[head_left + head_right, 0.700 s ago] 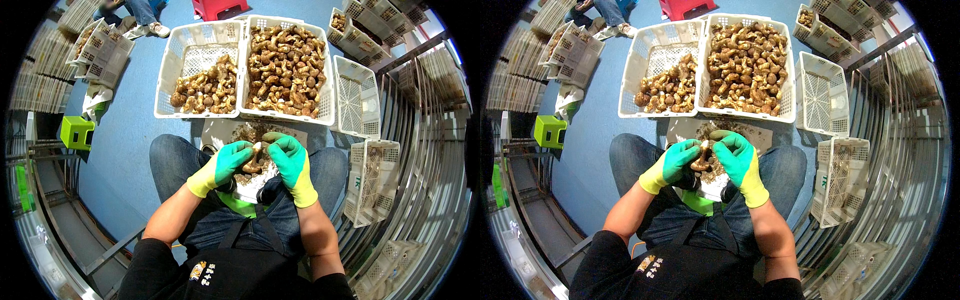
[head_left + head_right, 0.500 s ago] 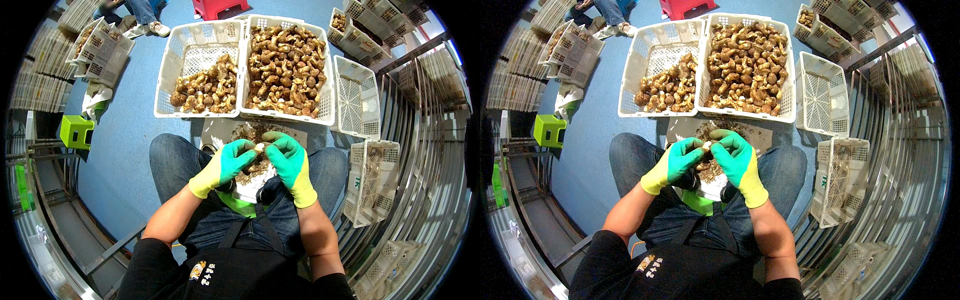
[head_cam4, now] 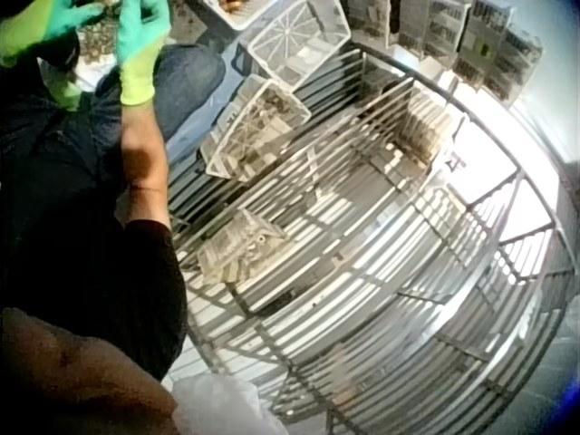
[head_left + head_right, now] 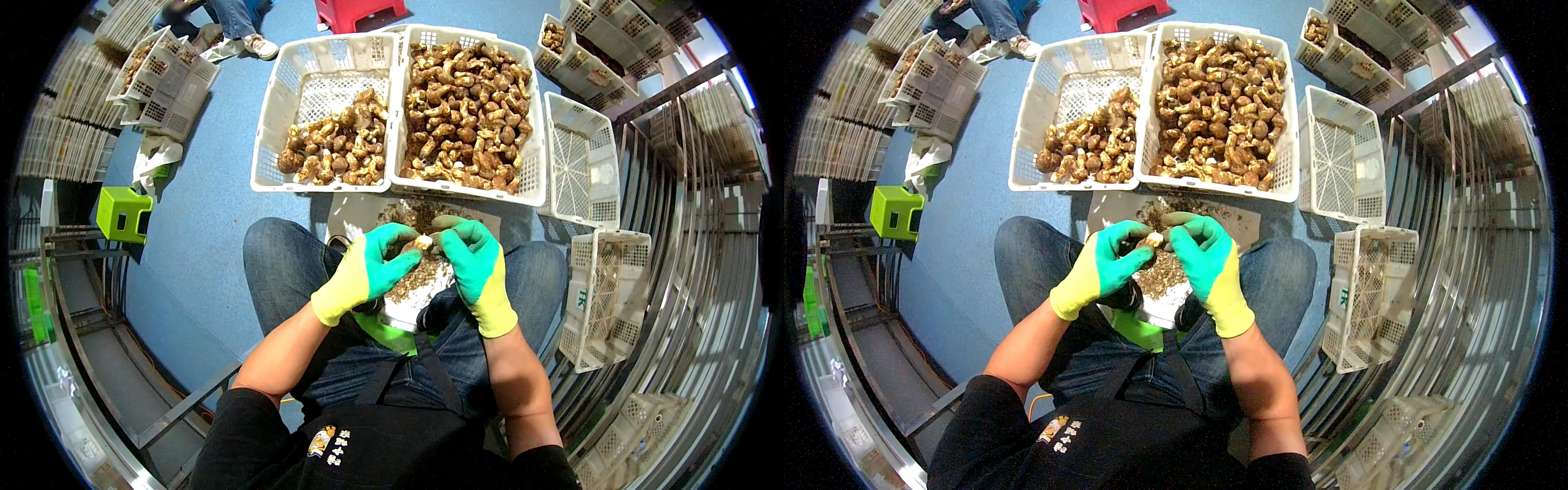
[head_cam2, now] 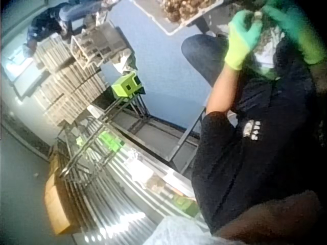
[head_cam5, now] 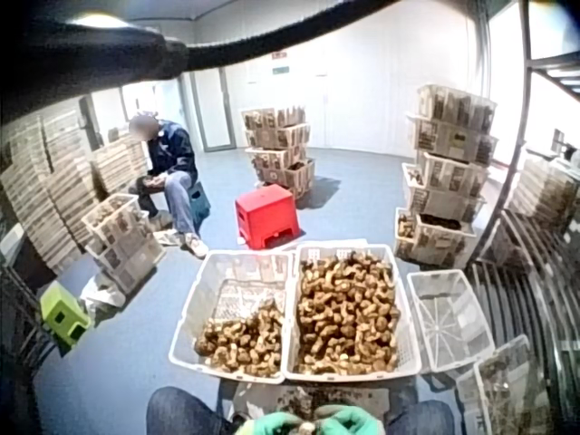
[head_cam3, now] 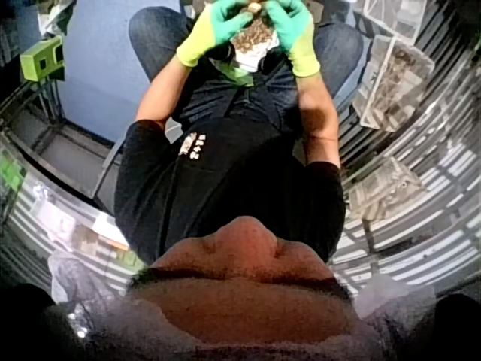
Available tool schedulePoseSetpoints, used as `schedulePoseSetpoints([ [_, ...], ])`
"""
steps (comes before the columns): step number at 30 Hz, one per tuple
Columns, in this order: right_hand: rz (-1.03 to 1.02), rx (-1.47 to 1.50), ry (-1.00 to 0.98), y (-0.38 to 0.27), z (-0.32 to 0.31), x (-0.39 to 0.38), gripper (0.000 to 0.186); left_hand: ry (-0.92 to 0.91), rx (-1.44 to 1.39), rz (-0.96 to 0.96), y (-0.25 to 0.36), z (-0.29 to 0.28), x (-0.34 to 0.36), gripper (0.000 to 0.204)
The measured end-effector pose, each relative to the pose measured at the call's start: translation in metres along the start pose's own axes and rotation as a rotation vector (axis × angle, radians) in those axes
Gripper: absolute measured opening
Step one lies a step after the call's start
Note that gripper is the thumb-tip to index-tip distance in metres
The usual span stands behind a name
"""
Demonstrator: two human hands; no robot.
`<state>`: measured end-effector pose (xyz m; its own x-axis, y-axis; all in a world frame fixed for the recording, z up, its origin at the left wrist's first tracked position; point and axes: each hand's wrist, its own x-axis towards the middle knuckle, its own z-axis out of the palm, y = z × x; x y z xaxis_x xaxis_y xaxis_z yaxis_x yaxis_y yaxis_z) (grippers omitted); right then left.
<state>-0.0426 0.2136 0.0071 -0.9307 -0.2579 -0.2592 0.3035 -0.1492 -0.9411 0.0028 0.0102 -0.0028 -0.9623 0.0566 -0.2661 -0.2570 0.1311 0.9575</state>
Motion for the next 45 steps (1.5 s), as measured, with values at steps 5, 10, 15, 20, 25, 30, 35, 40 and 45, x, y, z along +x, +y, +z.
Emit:
schedulePoseSetpoints([
  [5,0.027,-0.068,-0.031,-0.008,0.000,-0.002,0.014,-0.008,-0.016,-0.021,0.002,0.000,-0.001,0.036],
  [10,0.001,0.115,0.003,-0.001,0.000,0.000,0.011,-0.027,-0.080,-0.029,0.012,0.000,0.000,0.033],
  [15,-0.049,-0.102,-0.065,-0.005,-0.001,-0.003,0.014,0.003,0.139,0.164,0.017,-0.002,0.001,0.033],
  [20,-0.003,0.214,0.051,-0.004,0.002,-0.002,0.017,0.065,0.204,0.316,0.011,-0.003,0.002,0.037],
  [25,-0.016,0.078,0.019,0.002,0.002,-0.006,0.012,0.151,0.463,0.523,0.015,-0.006,0.005,0.040],
  [30,-0.057,0.080,-0.039,0.001,0.005,-0.007,0.010,0.199,0.692,0.717,0.024,-0.010,0.009,0.043],
  [35,0.011,0.180,0.086,0.006,0.004,-0.005,0.014,0.246,0.819,0.812,0.036,-0.008,0.006,0.039],
  [40,-0.051,-0.088,0.026,-0.002,0.002,0.001,0.025,0.275,0.789,0.637,0.035,-0.015,0.011,0.030],
  [45,-0.318,-0.618,-0.078,0.047,-0.016,0.010,0.020,0.209,0.734,0.017,0.012,-0.074,0.076,0.036],
])
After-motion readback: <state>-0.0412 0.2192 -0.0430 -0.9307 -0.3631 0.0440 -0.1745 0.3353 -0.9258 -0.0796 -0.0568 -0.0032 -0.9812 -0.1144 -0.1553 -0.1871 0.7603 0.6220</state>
